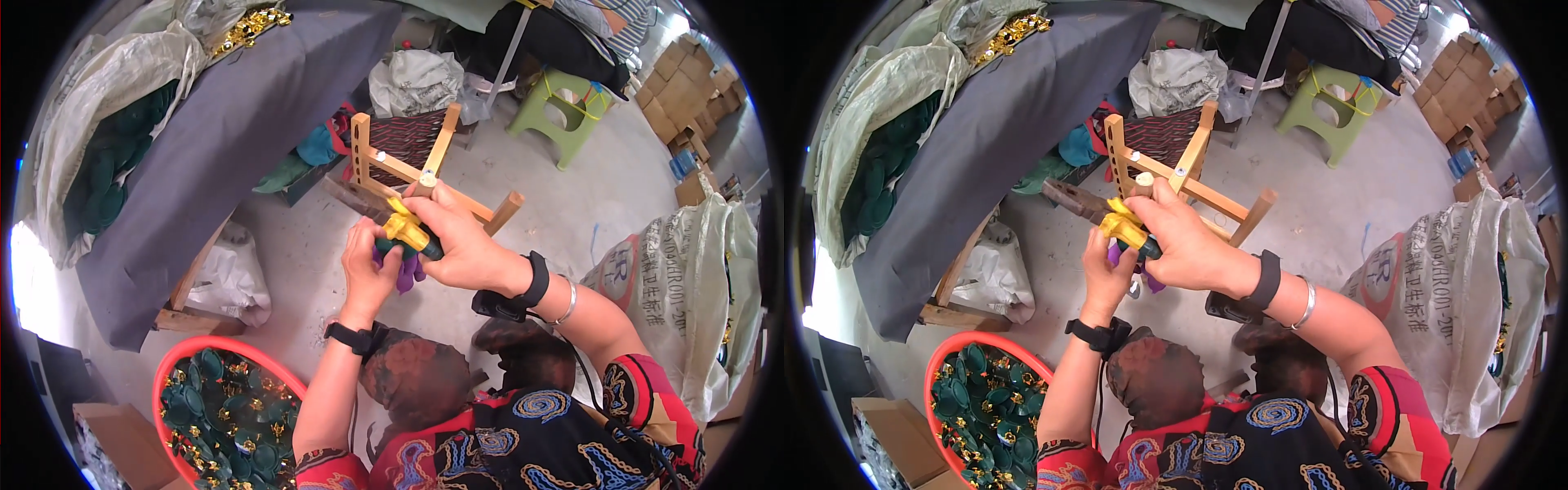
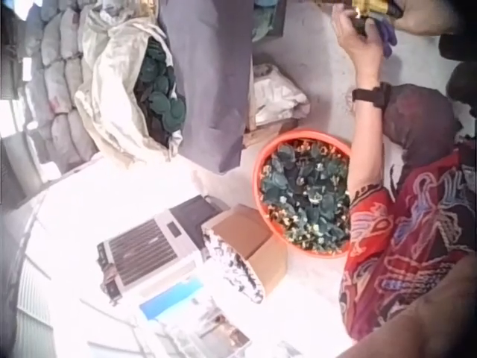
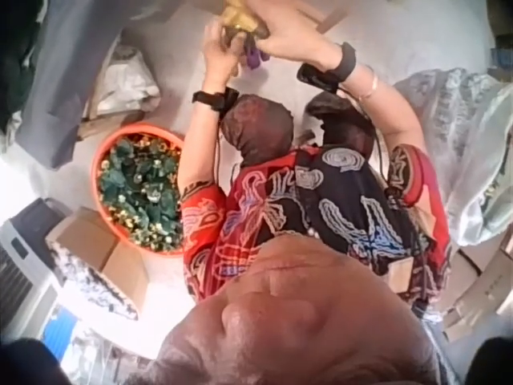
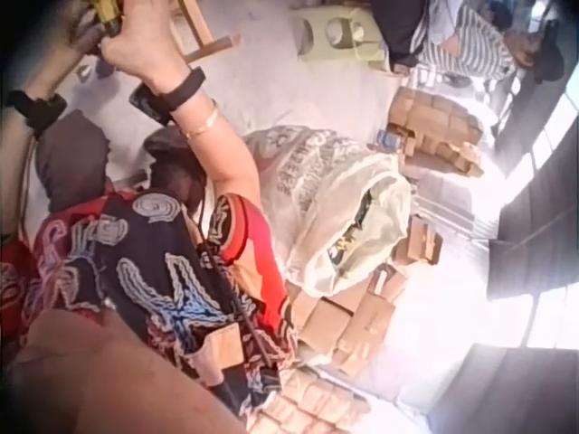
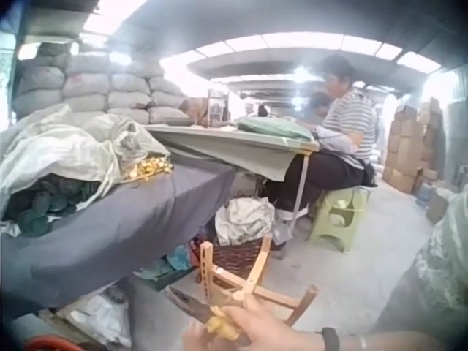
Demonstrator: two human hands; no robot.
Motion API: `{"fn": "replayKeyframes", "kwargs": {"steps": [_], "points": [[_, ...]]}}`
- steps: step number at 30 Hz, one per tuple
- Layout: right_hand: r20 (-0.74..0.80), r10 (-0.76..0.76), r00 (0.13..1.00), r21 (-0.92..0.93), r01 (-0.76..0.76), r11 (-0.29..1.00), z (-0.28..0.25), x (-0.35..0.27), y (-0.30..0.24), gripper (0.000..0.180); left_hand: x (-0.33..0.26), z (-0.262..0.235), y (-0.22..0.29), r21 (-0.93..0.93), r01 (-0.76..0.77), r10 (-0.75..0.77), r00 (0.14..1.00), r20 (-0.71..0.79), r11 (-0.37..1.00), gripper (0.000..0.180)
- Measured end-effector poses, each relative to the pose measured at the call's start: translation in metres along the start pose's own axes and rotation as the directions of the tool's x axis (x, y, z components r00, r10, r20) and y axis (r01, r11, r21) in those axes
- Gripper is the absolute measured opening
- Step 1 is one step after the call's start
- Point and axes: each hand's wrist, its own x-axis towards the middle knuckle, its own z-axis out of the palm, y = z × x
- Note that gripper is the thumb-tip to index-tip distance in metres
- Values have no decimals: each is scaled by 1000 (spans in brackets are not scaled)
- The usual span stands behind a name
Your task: Manually assembling plastic and metal components using pliers and a wooden jig.
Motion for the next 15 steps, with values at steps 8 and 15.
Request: {"fn": "replayKeyframes", "kwargs": {"steps": [8,15], "points": [[-1,-151,989,-179,148,973,-38,7,-22,61,12,31,-24,-53,-166,162,985,-61,985,16],[-348,-292,891,-504,85,860,-88,-1,-46,54,12,21,-8,-57,-58,56,998,-36,997,15]]}}
